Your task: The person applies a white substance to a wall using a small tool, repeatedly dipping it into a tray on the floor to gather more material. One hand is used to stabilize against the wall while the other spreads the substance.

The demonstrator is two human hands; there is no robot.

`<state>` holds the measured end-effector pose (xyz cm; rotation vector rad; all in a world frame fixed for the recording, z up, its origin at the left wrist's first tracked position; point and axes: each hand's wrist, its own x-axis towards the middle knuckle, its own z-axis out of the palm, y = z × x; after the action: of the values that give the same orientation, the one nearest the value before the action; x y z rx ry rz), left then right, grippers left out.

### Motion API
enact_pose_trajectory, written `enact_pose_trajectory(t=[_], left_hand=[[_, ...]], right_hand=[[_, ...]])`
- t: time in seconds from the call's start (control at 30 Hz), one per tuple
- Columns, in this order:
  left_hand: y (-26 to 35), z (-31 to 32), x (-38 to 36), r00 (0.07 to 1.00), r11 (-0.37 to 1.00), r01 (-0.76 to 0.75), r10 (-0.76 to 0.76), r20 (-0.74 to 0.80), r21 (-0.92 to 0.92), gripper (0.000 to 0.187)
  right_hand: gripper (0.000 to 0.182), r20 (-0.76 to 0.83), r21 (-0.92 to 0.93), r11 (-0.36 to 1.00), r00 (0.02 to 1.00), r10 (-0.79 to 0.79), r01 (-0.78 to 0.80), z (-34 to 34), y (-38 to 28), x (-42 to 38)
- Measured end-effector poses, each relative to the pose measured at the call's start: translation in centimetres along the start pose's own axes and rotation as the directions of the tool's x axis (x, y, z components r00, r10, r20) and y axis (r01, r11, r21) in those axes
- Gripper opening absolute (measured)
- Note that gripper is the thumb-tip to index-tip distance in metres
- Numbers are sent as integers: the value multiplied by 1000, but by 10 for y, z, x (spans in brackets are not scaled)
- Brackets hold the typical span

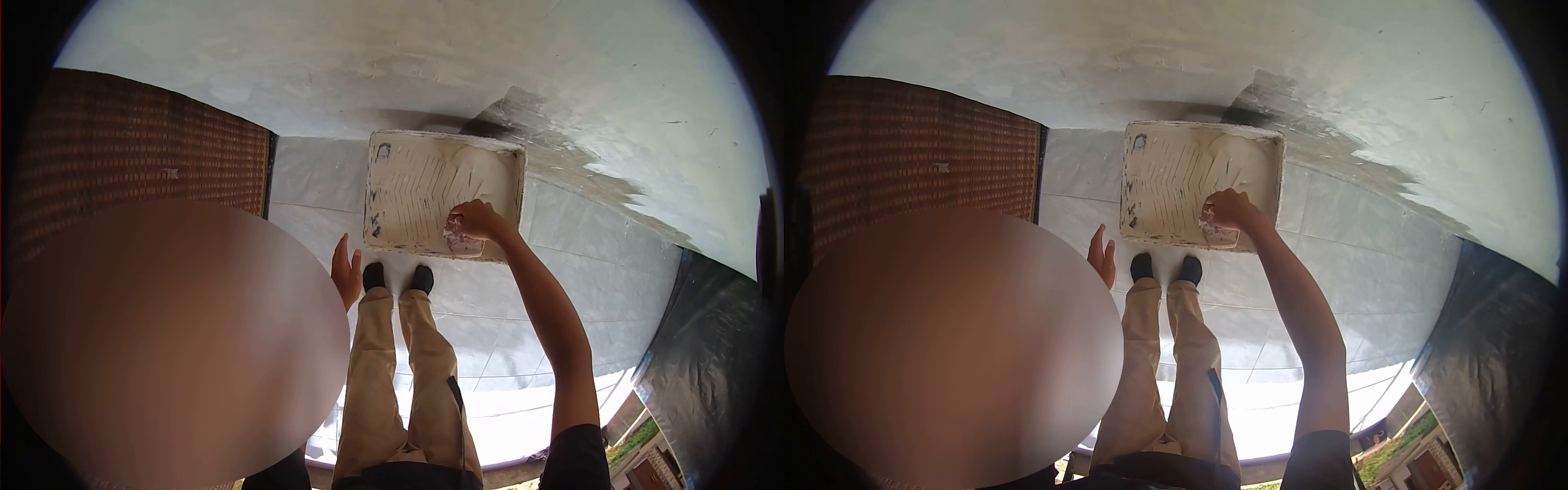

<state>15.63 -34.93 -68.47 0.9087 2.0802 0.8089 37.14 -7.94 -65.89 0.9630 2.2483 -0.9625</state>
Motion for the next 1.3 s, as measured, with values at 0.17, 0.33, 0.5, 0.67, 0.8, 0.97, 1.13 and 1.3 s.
enact_pose_trajectory(t=[0.17,0.33,0.5,0.67,0.8,0.97,1.13,1.3], left_hand=[[38,-14,4,999,998,-38,37,-38,-40,54],[98,-47,13,983,988,-150,144,-110,-47,55],[183,-95,24,935,953,-294,271,-230,-69,55],[277,-161,33,852,896,-438,391,-349,-66,55],[356,-228,35,722,799,-601,529,-446,-25,53],[454,-319,34,493,622,-778,691,-529,87,50],[536,-395,35,240,410,-878,822,-516,245,52],[596,-453,46,66,252,-887,899,-434,387,55]], right_hand=[[29,112,54,998,993,25,-31,-40,21,-22],[29,220,339,933,974,49,-124,-96,12,-89],[32,82,820,568,997,0,-67,-137,-7,-161],[38,-203,967,120,963,-178,226,-171,-40,-212],[45,-409,911,-132,893,-189,390,-223,-92,-252],[45,-623,782,-188,759,-189,595,-305,-173,-296],[45,-781,624,-127,621,-69,771,-368,-271,-325],[31,-995,-34,480,-77,71,877,-395,-337,-292]])
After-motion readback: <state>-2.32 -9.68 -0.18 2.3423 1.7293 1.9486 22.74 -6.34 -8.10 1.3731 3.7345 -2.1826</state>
